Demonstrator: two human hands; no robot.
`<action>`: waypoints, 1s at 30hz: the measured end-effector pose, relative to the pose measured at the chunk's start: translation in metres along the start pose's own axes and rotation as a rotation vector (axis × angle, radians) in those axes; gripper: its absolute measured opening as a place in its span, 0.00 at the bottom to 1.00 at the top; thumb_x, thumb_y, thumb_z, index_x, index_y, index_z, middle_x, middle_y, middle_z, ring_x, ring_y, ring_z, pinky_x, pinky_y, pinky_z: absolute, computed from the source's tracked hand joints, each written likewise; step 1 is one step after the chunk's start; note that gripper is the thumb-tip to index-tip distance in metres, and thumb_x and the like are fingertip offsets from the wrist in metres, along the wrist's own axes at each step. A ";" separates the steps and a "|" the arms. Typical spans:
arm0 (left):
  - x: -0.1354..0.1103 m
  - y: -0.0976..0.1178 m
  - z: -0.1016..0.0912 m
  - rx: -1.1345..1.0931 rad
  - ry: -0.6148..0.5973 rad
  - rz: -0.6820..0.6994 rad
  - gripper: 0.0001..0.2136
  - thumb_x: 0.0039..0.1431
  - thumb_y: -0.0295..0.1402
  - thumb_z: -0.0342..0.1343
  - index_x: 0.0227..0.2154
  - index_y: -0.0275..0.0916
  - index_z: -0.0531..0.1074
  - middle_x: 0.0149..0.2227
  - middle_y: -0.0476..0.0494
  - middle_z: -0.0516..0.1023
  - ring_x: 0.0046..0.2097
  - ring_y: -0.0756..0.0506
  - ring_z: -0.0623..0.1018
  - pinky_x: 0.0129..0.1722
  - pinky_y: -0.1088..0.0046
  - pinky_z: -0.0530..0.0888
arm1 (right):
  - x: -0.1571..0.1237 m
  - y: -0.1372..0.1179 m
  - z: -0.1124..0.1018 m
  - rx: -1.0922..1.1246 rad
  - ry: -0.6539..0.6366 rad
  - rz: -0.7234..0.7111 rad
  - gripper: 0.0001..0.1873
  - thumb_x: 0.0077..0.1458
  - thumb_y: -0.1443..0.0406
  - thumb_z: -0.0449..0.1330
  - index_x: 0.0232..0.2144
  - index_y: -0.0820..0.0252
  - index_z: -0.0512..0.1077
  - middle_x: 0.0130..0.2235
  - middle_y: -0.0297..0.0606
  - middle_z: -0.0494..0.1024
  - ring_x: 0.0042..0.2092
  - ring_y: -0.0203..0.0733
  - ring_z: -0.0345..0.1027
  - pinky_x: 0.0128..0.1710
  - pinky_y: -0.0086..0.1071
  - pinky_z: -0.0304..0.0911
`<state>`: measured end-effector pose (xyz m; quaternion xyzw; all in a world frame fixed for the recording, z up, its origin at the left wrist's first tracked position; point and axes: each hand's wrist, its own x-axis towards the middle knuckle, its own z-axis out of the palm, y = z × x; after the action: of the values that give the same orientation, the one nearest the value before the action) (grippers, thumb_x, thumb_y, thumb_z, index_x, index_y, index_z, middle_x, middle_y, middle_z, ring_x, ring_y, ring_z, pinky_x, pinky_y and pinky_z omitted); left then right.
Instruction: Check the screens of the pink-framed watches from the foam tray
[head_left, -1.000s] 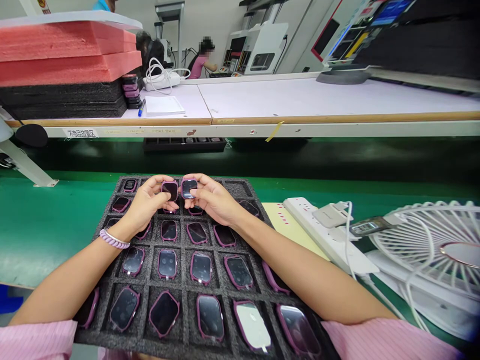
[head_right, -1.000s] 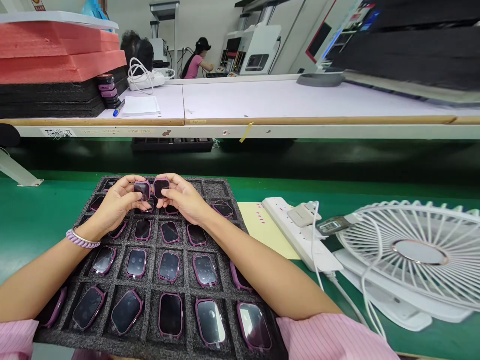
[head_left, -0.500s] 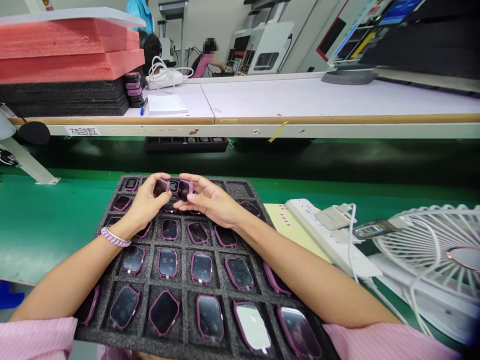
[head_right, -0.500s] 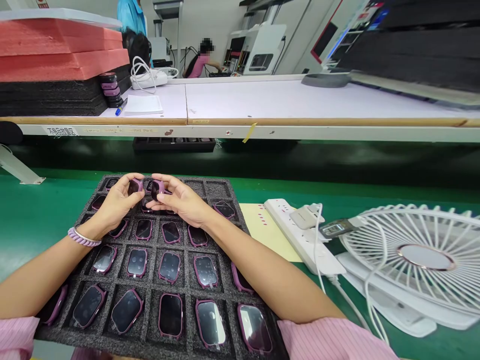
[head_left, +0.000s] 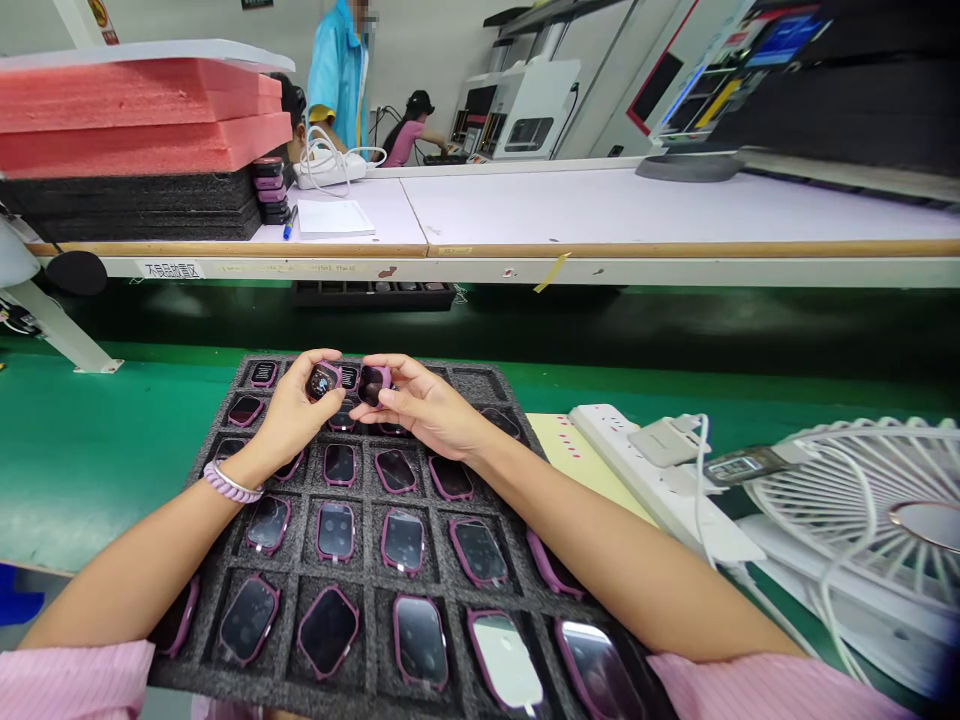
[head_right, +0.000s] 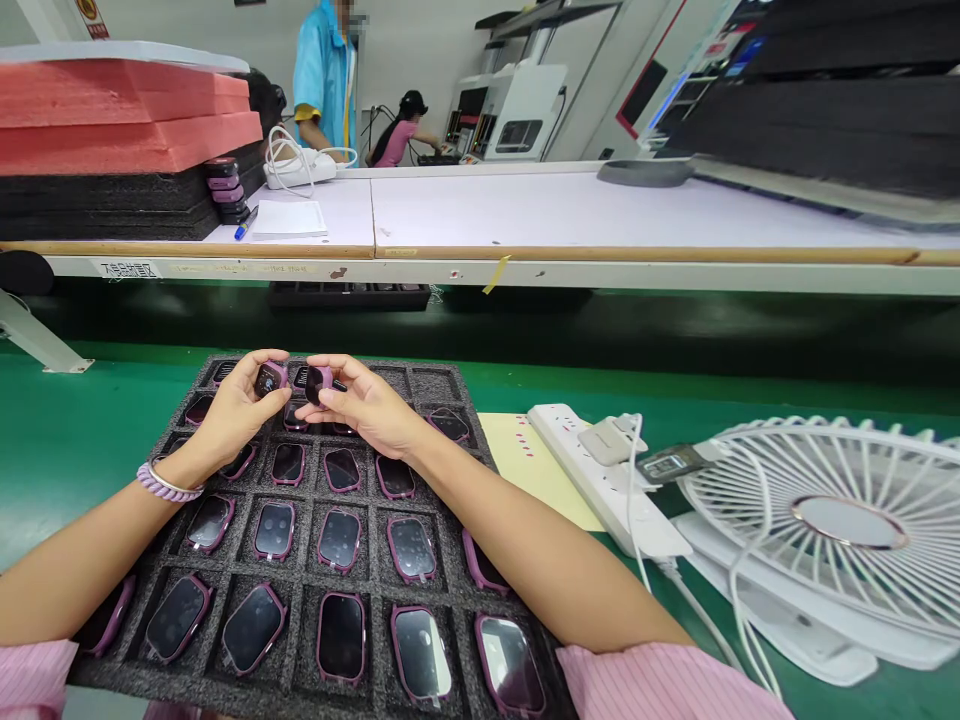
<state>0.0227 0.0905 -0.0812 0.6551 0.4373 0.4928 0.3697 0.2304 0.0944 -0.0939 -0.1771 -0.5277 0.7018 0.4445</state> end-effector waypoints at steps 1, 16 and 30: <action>0.000 0.000 0.000 0.020 -0.002 0.008 0.22 0.53 0.34 0.60 0.52 0.38 0.71 0.47 0.44 0.75 0.44 0.47 0.74 0.45 0.72 0.70 | 0.000 0.000 0.000 0.003 -0.010 -0.004 0.27 0.57 0.57 0.77 0.54 0.53 0.71 0.45 0.34 0.76 0.44 0.45 0.81 0.51 0.36 0.77; -0.005 0.007 0.001 0.132 0.035 0.079 0.21 0.53 0.32 0.57 0.52 0.38 0.73 0.44 0.46 0.76 0.37 0.49 0.73 0.35 0.76 0.70 | -0.001 -0.002 0.000 0.023 -0.034 0.002 0.32 0.59 0.59 0.76 0.60 0.48 0.67 0.51 0.36 0.76 0.47 0.46 0.80 0.53 0.40 0.77; -0.004 0.009 -0.001 0.230 0.047 0.059 0.22 0.54 0.30 0.55 0.53 0.37 0.72 0.42 0.45 0.75 0.40 0.48 0.72 0.36 0.75 0.70 | -0.002 -0.002 0.001 0.004 -0.078 0.060 0.30 0.59 0.55 0.76 0.55 0.57 0.68 0.44 0.39 0.81 0.46 0.46 0.80 0.52 0.38 0.76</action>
<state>0.0229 0.0834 -0.0741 0.6940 0.4802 0.4653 0.2669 0.2317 0.0920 -0.0927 -0.1643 -0.5378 0.7222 0.4028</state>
